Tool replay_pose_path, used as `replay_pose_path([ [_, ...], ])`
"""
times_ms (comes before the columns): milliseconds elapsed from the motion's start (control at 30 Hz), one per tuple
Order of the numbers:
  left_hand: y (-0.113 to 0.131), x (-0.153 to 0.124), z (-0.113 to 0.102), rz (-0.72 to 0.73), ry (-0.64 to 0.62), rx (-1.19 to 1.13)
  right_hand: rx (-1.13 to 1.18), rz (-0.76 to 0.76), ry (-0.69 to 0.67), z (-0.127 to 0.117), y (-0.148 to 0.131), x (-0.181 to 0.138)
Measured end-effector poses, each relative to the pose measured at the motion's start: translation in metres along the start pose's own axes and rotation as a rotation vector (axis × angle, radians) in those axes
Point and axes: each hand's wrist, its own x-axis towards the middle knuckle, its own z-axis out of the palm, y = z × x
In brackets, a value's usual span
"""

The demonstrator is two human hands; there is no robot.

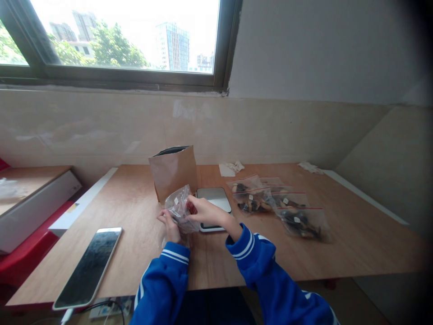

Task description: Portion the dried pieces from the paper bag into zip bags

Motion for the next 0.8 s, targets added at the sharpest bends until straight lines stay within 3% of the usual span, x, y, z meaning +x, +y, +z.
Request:
replay_pose_path([
  [167, -0.003, 0.0, 0.0, 0.029, 0.004, 0.035, 0.068, 0.005, -0.019, -0.001, 0.004, -0.001],
  [333, 0.0, -0.001, 0.002, -0.006, 0.029, 0.008, 0.279, -0.088, 0.079, -0.011, 0.007, 0.007],
  [433, 0.003, -0.002, 0.004, -0.059, 0.019, -0.018, 0.388, -0.135, 0.235, -0.033, 0.005, 0.021],
  [567, 0.008, -0.005, 0.007, -0.096, 0.009, -0.051, 0.432, -0.288, 0.593, -0.071, -0.004, 0.057],
  [633, 0.011, -0.006, 0.008, -0.095, 0.007, -0.045, 0.436, -0.355, 0.71, -0.087, -0.01, 0.081],
  [800, 0.013, -0.008, 0.008, -0.094, -0.019, -0.033, 0.328, -0.386, 0.799, -0.104, -0.013, 0.134],
])
